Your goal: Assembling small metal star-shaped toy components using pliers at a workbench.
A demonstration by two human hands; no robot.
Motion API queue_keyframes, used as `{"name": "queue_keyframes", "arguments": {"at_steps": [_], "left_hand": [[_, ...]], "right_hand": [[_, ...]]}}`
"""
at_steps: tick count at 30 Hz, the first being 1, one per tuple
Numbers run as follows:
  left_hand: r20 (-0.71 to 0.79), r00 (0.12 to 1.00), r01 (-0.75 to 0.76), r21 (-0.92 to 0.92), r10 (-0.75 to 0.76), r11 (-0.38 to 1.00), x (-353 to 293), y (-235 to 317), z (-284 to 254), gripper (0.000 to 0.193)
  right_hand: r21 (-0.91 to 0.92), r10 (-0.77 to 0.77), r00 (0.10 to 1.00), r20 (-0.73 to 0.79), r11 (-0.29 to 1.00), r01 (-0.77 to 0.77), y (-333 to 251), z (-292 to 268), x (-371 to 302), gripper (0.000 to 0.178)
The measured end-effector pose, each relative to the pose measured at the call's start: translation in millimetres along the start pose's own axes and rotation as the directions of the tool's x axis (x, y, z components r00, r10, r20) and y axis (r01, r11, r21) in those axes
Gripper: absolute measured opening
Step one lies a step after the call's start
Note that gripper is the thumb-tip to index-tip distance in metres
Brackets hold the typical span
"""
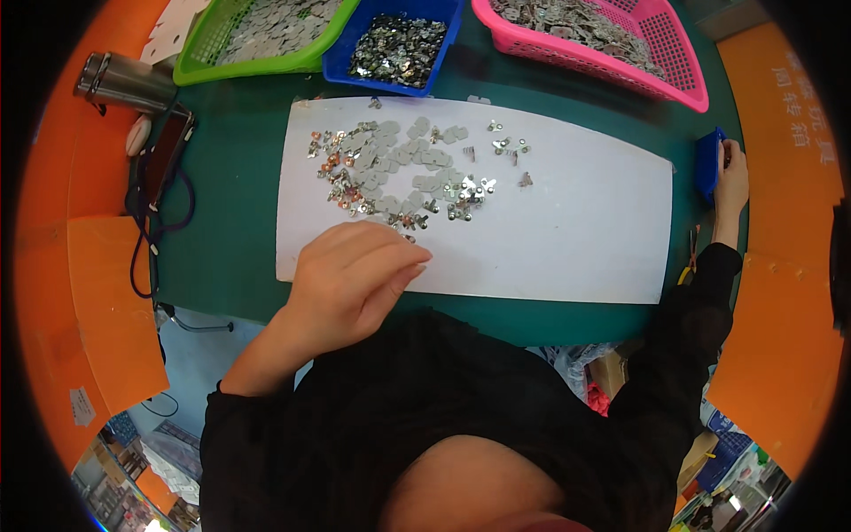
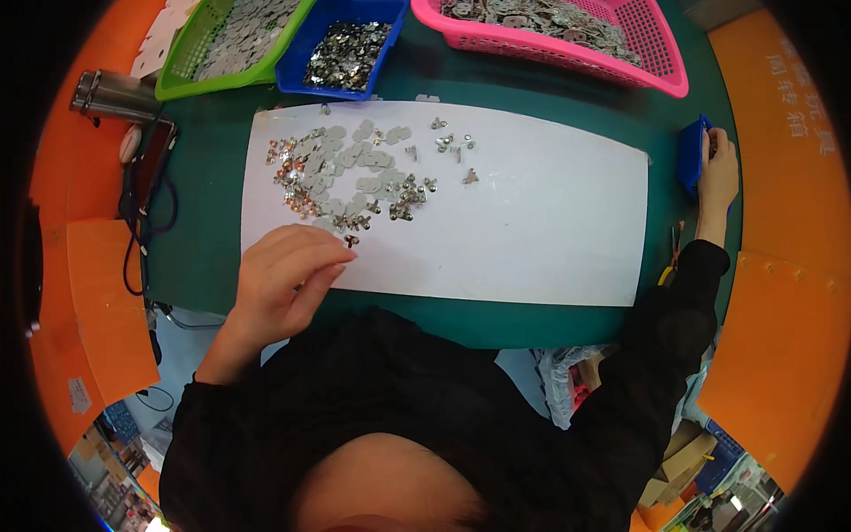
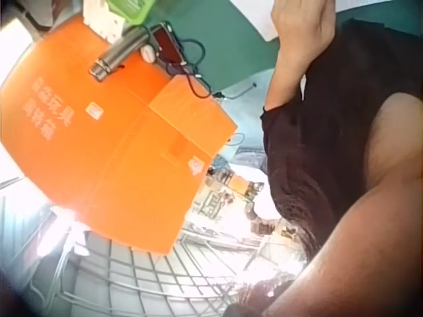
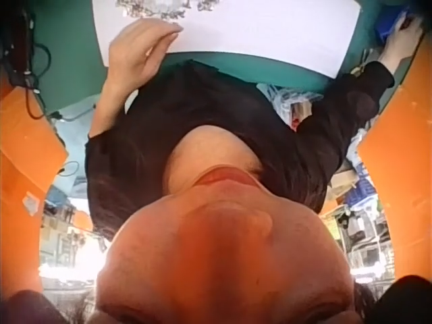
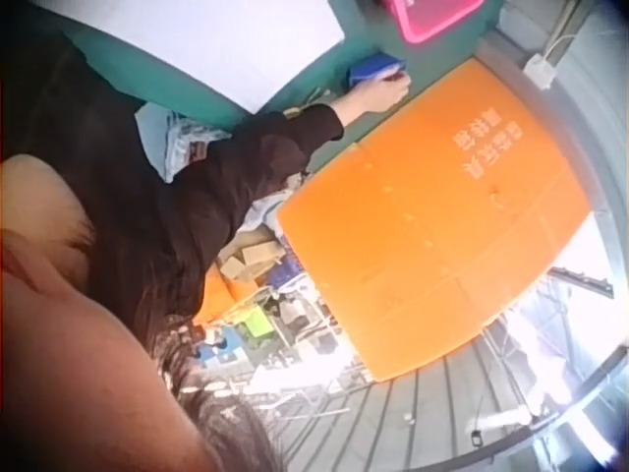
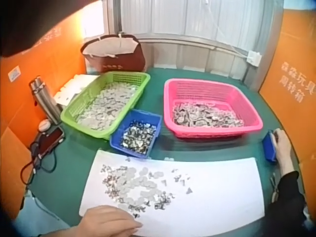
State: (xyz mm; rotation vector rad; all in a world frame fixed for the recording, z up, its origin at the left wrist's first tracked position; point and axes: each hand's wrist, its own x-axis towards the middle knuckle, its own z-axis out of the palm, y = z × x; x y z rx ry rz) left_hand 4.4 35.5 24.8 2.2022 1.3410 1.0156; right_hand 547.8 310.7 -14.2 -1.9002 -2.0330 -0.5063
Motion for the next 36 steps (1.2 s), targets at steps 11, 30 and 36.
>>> {"name": "queue_keyframes", "arguments": {"at_steps": [11,30,36], "left_hand": [[-0.028,0.977,-0.212,0.011,0.212,0.977,1.8,-6.0,32.2,0.020],[0.014,0.966,-0.260,0.051,0.260,0.964,3.6,-10.2,28.1,0.022],[0.049,0.966,-0.255,0.047,0.253,0.966,7.3,-9.1,33.0,0.026]], "right_hand": [[-0.055,0.058,0.997,-0.059,0.997,-0.061,-12.2,-3.2,7.8,0.042],[-0.031,-0.001,0.919,-0.394,0.999,-0.012,-1.1,-23.9,21.9,0.040],[0.289,-0.150,0.877,-0.457,0.907,0.305,-132.4,-62.8,-12.4,0.022]]}}
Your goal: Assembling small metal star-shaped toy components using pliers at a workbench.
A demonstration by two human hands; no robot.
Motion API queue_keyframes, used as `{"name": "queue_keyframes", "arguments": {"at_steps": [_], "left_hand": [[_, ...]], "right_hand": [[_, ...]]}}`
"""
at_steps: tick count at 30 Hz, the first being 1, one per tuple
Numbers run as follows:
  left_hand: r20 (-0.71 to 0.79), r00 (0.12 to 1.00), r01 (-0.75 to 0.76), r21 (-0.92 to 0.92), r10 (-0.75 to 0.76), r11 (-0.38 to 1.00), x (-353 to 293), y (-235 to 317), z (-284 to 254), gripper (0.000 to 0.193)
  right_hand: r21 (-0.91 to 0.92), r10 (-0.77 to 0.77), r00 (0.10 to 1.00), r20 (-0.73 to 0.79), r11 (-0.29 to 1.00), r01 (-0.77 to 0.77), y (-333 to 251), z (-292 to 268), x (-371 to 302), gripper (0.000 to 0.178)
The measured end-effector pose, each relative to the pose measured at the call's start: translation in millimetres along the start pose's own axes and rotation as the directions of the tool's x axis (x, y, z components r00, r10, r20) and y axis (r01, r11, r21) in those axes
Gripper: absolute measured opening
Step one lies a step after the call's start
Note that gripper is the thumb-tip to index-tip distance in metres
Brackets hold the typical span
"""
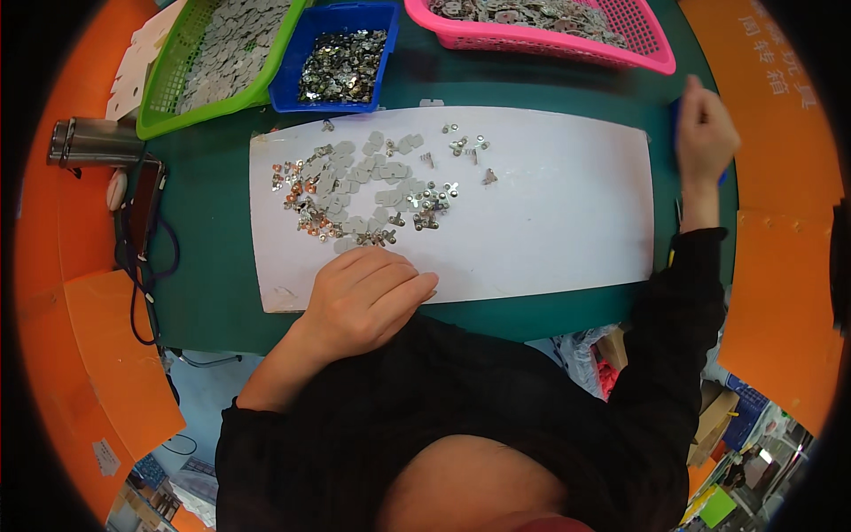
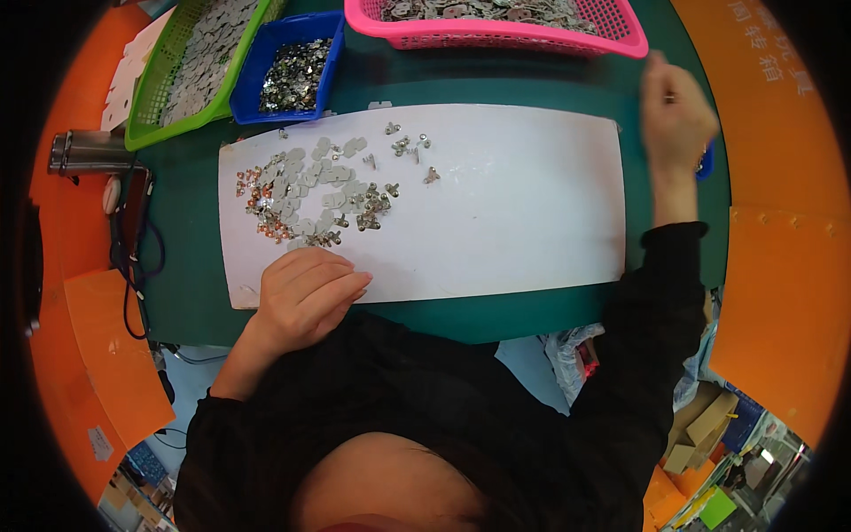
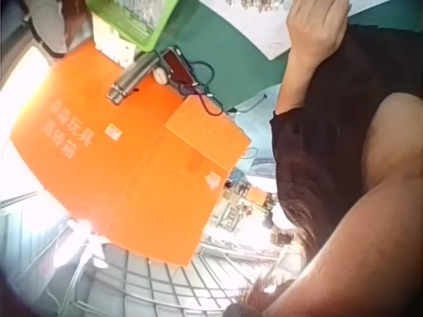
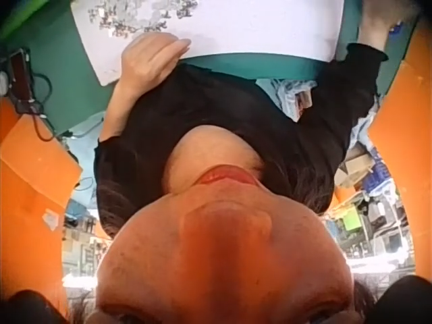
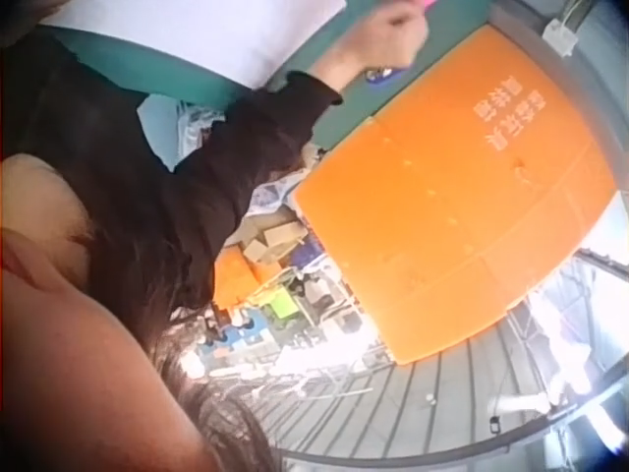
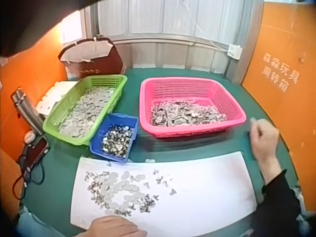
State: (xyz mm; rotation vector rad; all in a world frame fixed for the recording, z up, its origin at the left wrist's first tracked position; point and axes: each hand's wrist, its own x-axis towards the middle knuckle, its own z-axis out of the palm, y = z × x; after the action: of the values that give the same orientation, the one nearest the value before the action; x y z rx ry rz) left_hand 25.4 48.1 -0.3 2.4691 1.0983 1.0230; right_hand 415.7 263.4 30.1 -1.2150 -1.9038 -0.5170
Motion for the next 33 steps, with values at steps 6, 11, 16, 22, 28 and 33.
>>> {"name": "queue_keyframes", "arguments": {"at_steps": [6,11,16,22,28,33], "left_hand": [[-0.012,0.999,-0.052,-0.020,0.052,0.998,6.1,3.4,5.0,0.021],[0.015,0.999,-0.042,-0.025,0.042,0.999,2.1,0.4,5.6,0.025],[0.028,0.999,-0.037,-0.023,0.037,0.999,0.3,0.4,7.0,0.025],[0.047,0.998,-0.040,-0.009,0.040,0.999,6.5,2.1,11.0,0.025],[0.221,0.969,-0.123,0.062,0.107,0.990,31.3,10.5,21.7,0.045],[0.399,0.912,-0.131,0.066,0.094,0.989,40.3,13.4,37.2,0.065]], "right_hand": [[0.358,-0.116,0.963,0.242,0.933,0.022,-130.4,21.0,-49.5,0.023],[0.454,-0.111,0.913,0.394,0.887,-0.088,-149.1,19.1,-55.3,0.023],[0.526,0.085,0.657,0.749,0.527,-0.668,-162.8,7.7,-46.2,0.025],[0.614,0.079,0.623,0.778,0.113,-0.782,-167.9,11.1,-43.5,0.015],[0.646,-0.031,0.669,0.743,0.295,-0.704,-167.1,1.8,-44.4,0.025],[0.661,-0.014,0.681,0.732,0.257,-0.705,-150.3,-5.9,-51.0,0.023]]}}
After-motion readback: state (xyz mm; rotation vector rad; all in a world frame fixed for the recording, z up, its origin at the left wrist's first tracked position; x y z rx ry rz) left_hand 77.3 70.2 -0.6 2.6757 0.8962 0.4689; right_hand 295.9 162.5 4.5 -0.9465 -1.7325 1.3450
